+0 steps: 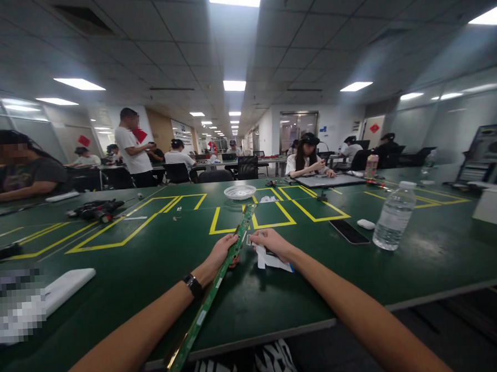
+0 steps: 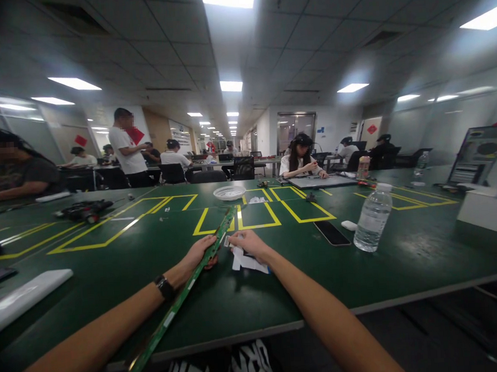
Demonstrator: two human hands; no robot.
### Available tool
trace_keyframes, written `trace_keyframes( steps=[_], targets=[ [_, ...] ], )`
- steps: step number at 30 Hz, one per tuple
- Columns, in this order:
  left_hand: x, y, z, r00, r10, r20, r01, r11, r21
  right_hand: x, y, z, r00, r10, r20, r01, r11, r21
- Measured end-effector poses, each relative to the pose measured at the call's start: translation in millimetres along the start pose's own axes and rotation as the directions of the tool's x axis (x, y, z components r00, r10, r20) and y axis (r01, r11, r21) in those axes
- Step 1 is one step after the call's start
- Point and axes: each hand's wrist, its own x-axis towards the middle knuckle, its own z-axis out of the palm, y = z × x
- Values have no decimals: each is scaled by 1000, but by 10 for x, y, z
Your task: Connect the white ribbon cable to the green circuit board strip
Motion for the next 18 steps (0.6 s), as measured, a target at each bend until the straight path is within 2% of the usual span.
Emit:
trace_keyframes(
  steps=[5,9,18],
  targets=[
    [-48,25,51,1000,10,-17,-10,999,31,24,42,19,998,-24,-51,24,1000,-6],
    [-84,40,74,999,16,-35,-14,999,33,17,49,38,997,-66,-35,66,998,-6],
    [-125,66,137,999,18,-36,-17,1000,9,-4,22,70,997,-69,-41,69,998,7]
  ],
)
